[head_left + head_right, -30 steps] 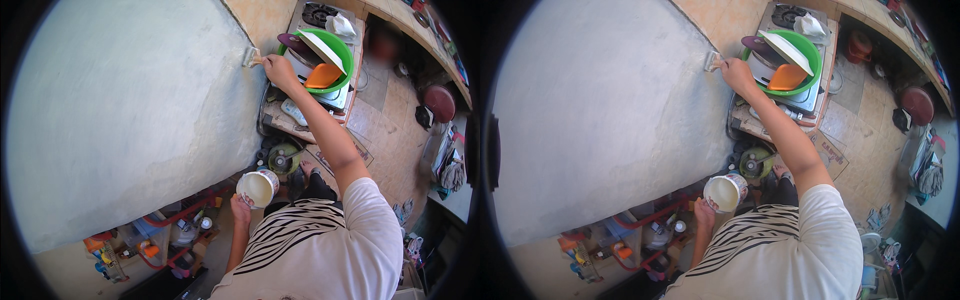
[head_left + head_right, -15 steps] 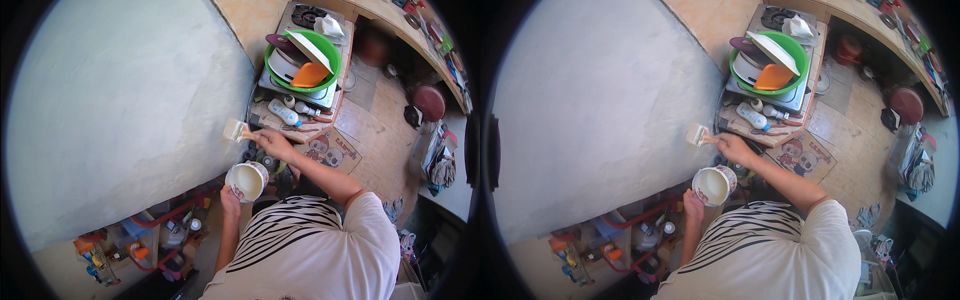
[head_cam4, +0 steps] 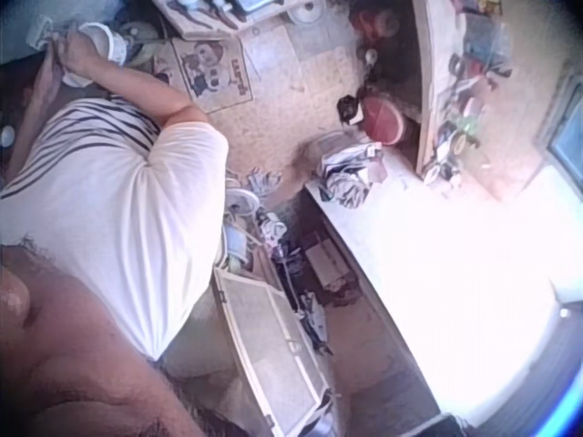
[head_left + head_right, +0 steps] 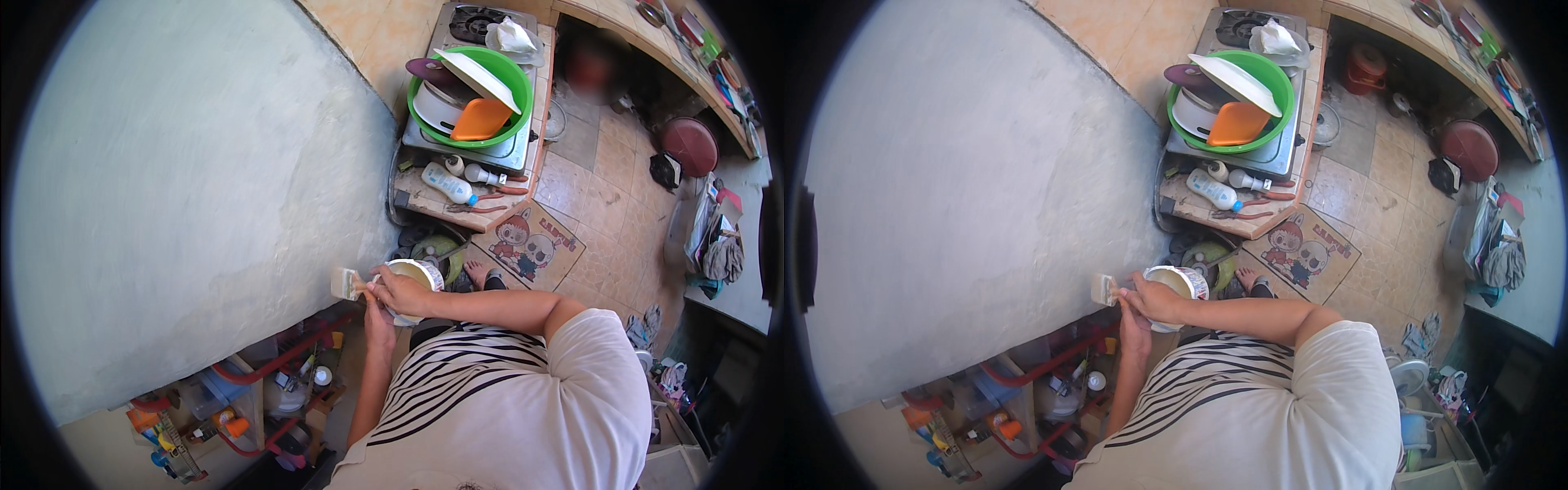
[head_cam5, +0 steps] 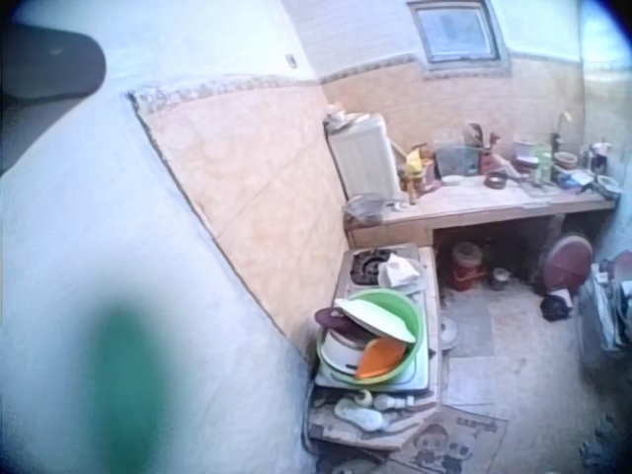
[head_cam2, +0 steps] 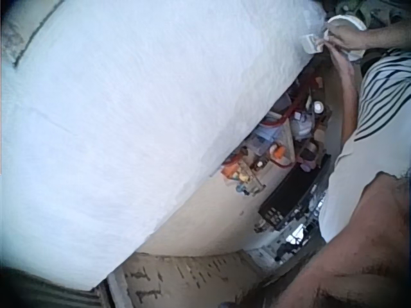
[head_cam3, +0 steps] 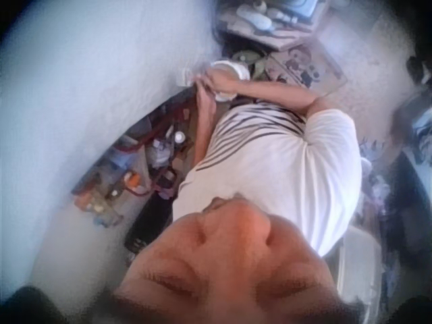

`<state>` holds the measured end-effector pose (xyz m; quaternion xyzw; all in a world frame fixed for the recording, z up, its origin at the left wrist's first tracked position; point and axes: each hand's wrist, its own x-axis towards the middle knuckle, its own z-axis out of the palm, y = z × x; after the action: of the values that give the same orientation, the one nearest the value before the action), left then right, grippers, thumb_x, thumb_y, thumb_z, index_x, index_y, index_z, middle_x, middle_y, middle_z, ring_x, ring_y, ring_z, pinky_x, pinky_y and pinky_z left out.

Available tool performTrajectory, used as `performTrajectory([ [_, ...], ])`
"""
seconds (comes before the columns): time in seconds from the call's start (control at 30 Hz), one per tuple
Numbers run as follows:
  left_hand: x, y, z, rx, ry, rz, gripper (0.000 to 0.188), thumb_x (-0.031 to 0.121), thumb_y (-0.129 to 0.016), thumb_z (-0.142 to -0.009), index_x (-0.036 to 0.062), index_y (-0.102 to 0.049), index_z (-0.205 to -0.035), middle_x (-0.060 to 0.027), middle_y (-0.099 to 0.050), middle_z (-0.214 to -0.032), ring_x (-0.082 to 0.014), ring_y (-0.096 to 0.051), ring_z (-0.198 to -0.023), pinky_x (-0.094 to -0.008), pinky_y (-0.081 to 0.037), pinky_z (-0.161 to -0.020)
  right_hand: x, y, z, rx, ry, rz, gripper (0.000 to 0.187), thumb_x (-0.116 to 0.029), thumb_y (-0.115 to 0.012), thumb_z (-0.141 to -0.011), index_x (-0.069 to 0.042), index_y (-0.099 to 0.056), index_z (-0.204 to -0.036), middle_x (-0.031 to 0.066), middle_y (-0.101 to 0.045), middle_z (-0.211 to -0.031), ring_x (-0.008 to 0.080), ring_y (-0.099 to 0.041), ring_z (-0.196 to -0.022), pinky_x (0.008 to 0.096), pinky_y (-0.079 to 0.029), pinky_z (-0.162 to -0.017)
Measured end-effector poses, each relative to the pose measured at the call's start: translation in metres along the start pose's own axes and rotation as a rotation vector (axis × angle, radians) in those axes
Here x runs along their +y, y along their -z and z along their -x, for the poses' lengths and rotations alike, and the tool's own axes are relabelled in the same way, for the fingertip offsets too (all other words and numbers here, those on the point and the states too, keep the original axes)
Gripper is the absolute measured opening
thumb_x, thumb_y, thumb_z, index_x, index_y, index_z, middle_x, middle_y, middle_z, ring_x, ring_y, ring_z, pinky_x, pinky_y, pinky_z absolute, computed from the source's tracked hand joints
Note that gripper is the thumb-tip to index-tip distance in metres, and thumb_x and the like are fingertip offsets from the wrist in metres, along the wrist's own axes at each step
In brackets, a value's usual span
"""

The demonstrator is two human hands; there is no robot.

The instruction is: The person paints the lower part of a white wall and the edge near a kitchen counter using a brush and a small bucket of paint.

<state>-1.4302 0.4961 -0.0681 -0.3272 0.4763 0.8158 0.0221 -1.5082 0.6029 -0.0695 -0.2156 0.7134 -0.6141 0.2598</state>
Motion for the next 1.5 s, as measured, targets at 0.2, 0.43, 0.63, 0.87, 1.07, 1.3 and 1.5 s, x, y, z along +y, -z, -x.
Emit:
performTrajectory([
  [0.2,-0.006,0.005,-0.002,-0.04,0.03,-0.016,0.062,0.051,-0.033,-0.102,0.0045,-0.034,-0.142,-0.0111,-0.044,-0.141,-0.0221,-0.042,-0.132,-0.0366,-0.034,-0.111,-0.001,-0.008,0.006,-0.056,-0.047,0.052,0.047,-0.04,-0.04,-0.101,0.0,-0.04,-0.125,0.0278,-0.065,-0.092,0.0444,-0.063,-0.089,0.049,-0.049,-0.079],
  [0.43,-0.011,0.014,-0.007,-0.016,0.076,0.175,0.059,0.049,-0.043,-0.1,0.0026,-0.04,-0.135,-0.0071,-0.058,-0.107,-0.0176,-0.056,-0.093,-0.0346,-0.045,-0.082,0.005,0.044,-0.004,0.215,0.032,0.23,0.044,-0.042,-0.043,-0.1,-0.002,-0.054,-0.114,0.0207,-0.066,-0.092,0.0369,-0.066,-0.081,0.0447,-0.051,-0.076],
  [0.63,-0.019,0.029,-0.009,0.066,0.052,0.18,0.055,0.044,-0.048,-0.1,-0.0019,-0.045,-0.129,-0.0049,-0.051,-0.087,-0.016,-0.053,-0.075,-0.0314,-0.045,-0.071,0.076,0.201,-0.035,0.958,-0.248,-0.401,0.037,-0.032,-0.05,-0.099,0.004,-0.051,-0.108,0.0134,-0.06,-0.094,0.019,-0.065,-0.076,0.0287,-0.054,-0.048],
  [0.87,-0.019,0.036,-0.01,0.089,0.052,0.176,0.053,0.044,-0.046,-0.1,-0.002,-0.045,-0.127,-0.0054,-0.051,-0.081,-0.0169,-0.052,-0.073,-0.0316,-0.044,-0.07,0.121,0.3,-0.055,1.175,-0.275,-0.51,0.042,-0.028,-0.054,-0.098,0.009,-0.044,-0.115,0.0178,-0.054,-0.109,0.0268,-0.062,-0.094,0.0353,-0.06,-0.064],
  [1.07,-0.017,0.044,-0.012,0.092,0.083,0.186,0.05,0.047,-0.045,-0.1,0.004,-0.042,-0.126,-0.0037,-0.052,-0.075,-0.0162,-0.052,-0.071,-0.0332,-0.043,-0.068,0.122,0.302,-0.065,1.259,-0.206,-0.701,0.032,-0.025,-0.051,-0.099,0.005,-0.045,-0.107,0.0139,-0.057,-0.1,0.0238,-0.064,-0.082,0.0368,-0.062,-0.066],
  [1.3,-0.017,0.047,-0.009,0.093,0.059,0.199,0.051,0.044,-0.046,-0.1,-0.0013,-0.046,-0.124,-0.005,-0.051,-0.08,-0.0167,-0.052,-0.071,-0.0315,-0.045,-0.07,0.129,0.343,-0.058,1.231,-0.228,-0.627,0.033,-0.022,-0.051,-0.099,0.009,-0.045,-0.108,0.0175,-0.058,-0.099,0.0258,-0.067,-0.074,0.0335,-0.062,-0.056],
  [1.5,-0.016,0.045,-0.013,0.061,0.076,0.18,0.048,0.046,-0.045,-0.1,0.0036,-0.044,-0.122,-0.0035,-0.052,-0.076,-0.0157,-0.052,-0.07,-0.033,-0.043,-0.069,0.133,0.387,-0.048,1.138,-0.221,-0.566,0.034,-0.021,-0.05,-0.1,0.008,-0.043,-0.116,0.0184,-0.057,-0.107,0.0326,-0.068,-0.083,0.0408,-0.063,-0.063],
])
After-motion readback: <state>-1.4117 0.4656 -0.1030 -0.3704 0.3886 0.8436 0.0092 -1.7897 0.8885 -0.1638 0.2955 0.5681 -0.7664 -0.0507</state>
